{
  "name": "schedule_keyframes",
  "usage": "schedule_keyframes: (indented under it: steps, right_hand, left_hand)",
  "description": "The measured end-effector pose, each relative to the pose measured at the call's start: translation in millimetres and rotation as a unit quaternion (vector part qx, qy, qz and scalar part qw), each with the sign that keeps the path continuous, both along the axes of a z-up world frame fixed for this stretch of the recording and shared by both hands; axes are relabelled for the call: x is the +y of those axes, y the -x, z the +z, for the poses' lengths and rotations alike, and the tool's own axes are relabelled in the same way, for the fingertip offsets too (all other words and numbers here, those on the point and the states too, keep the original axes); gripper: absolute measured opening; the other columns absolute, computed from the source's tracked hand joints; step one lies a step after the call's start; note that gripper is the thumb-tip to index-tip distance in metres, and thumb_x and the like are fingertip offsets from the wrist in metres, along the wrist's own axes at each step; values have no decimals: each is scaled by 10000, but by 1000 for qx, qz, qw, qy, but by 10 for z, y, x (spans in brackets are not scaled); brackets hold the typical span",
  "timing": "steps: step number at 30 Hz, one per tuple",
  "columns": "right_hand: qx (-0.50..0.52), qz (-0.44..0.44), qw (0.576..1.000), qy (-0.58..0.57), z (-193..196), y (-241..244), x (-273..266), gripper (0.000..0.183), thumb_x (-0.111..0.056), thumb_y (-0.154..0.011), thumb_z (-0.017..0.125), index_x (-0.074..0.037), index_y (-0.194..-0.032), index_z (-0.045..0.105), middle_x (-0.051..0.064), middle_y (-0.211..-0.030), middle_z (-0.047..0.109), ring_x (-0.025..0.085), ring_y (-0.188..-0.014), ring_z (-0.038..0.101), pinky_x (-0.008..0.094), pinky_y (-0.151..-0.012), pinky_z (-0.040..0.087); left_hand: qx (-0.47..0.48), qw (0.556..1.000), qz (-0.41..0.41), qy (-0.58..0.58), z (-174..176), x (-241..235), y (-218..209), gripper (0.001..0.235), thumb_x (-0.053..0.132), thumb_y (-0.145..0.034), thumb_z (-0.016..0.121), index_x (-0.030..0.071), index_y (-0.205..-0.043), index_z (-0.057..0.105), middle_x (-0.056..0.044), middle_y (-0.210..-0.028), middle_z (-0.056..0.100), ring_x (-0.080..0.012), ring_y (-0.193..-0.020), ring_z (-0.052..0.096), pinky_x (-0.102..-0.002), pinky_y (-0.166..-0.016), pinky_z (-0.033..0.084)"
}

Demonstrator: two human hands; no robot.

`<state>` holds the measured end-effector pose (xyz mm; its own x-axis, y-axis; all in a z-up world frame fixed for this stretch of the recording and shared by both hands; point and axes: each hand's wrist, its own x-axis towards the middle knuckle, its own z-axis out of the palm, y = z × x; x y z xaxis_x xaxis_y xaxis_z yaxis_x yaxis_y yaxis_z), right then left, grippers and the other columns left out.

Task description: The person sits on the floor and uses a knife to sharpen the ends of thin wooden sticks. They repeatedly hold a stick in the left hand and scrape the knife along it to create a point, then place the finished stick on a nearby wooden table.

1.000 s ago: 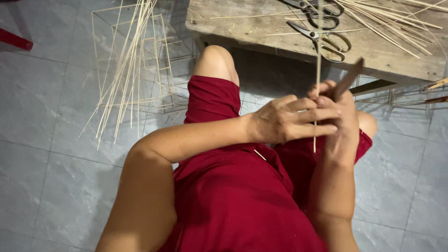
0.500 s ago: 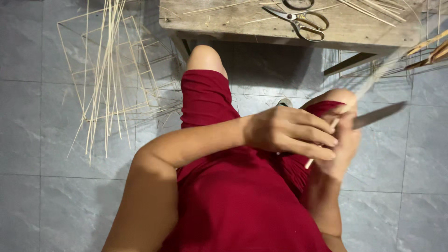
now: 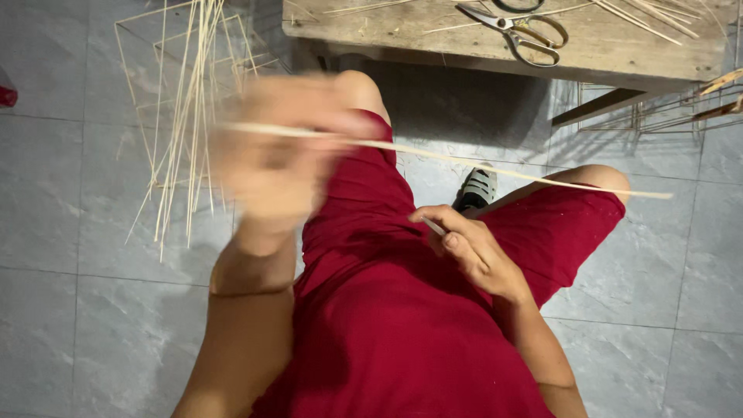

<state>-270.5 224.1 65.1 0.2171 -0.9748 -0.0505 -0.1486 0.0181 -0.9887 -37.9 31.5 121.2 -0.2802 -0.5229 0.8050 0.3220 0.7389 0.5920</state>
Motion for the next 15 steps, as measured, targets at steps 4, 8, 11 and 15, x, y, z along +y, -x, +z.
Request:
schedule_keyframes:
  steps: [4,8,11,15]
  right_hand:
    - [43,12,996,73,181,95,48,426,-345,-1116,511,8,-1346,576,72,-1044,636,154,-848,597,279,-794,510]
    - [-45,-64,995,58,269,159,114,368,-218,-1094,531,17,-1373,581,115,-980,639,154,-767,563,270,-718,491]
    - [-207,-140,968,23,228,127,78,415,-253,-1106,540,21,-1416,565,108,-824,593,135,-643,505,263,-604,438]
    - [-315,-236,919,11,303,69,-88,559,-331,-1094,583,-12,-1529,436,116,-813,543,152,-575,468,270,-515,405]
  left_hand:
    - [44,999,31,1,149,-142,440,104,12,-1077,573,47,-1173,592,-121,-1027,682,-212,-892,732,-316,-783,665]
    - [98,989,18,-112,157,-214,298,103,7,-1156,559,62,-1231,604,-123,-1096,708,-219,-945,722,-304,-870,637]
    - [24,987,-93,-126,-2,-146,473,215,60,-1124,570,82,-1337,593,-96,-1251,672,-200,-1054,705,-295,-968,625]
    - [-180,983,-3,42,-216,84,995,431,67,-1038,762,135,-1426,586,37,-1272,734,-80,-869,703,-193,-784,604]
